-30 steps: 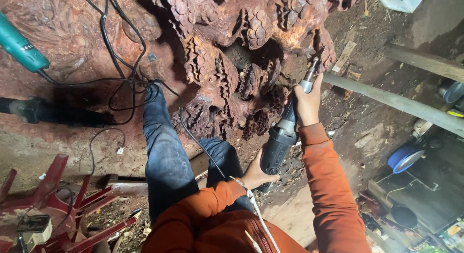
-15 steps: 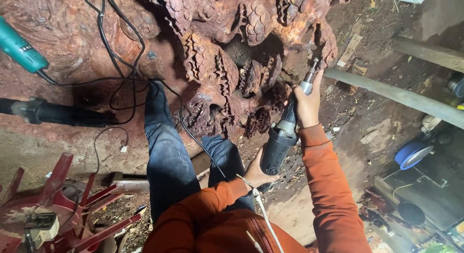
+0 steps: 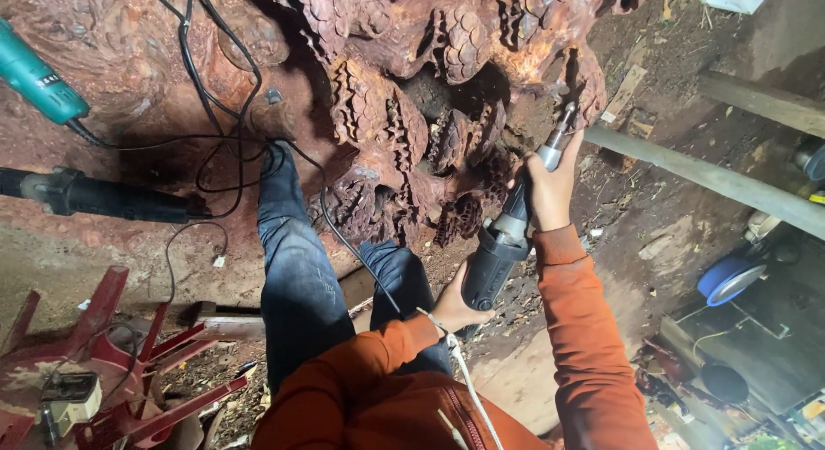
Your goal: Carving and refining a large wooden root sculpture using rotary power tools.
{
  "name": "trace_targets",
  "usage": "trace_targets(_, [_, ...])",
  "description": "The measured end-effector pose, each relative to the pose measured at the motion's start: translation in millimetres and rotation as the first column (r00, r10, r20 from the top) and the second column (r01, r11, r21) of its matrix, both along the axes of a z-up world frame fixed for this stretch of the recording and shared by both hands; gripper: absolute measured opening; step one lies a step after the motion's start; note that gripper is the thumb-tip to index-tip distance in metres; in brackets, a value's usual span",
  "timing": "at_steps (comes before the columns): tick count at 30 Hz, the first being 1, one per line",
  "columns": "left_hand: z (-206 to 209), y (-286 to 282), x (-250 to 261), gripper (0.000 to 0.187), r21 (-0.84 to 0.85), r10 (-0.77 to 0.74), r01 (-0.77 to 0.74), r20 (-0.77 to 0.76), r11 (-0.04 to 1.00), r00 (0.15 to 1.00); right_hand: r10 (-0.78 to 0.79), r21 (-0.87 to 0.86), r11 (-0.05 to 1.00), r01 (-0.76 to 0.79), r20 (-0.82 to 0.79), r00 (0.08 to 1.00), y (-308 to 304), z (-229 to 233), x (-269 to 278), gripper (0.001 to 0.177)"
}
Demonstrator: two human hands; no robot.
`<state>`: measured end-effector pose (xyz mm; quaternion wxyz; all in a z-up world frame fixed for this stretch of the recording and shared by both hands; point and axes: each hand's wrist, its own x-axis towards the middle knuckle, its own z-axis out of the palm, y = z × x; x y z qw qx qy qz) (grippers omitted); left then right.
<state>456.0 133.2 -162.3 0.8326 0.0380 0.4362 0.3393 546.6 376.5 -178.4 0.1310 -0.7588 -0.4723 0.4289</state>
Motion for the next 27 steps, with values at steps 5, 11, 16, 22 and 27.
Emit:
trace_targets(5, [-18.9, 9.2, 5.9, 0.122, 0.021, 0.014, -0.013, -0.021, 1.0, 1.0, 0.087, 0.051, 0.992, -0.112, 0.358, 0.93, 6.9, -11.5, -10.7, 0.107])
trace_targets(11, [-18.6, 10.5, 9.5, 0.121, 0.009, 0.055, -0.055, 0.009, 0.998, 0.998, 0.095, 0.06, 0.99, -0.129, 0.396, 0.913, 15.0, -31.1, 22.3, 0.111])
trace_targets(16, [-17.9, 12.2, 6.4, 0.12, 0.037, 0.05, -0.05, 0.003, 0.998, 0.999, 0.094, 0.064, 0.99, -0.127, 0.375, 0.922, 13.1, -25.4, 14.0, 0.11])
trace_targets(22, [-16.8, 3.4, 7.0, 0.12, 0.036, 0.038, -0.038, 0.004, 0.999, 0.999, 0.071, 0.04, 0.995, -0.091, 0.354, 0.933, 0.3, 0.8, -23.7, 0.106])
trace_targets(27, [-14.9, 2.7, 0.2, 0.119, 0.031, -0.012, 0.011, 0.001, 0.999, 1.0, 0.048, 0.055, 0.996, -0.07, 0.33, 0.943, 1.1, -3.2, -19.7, 0.1])
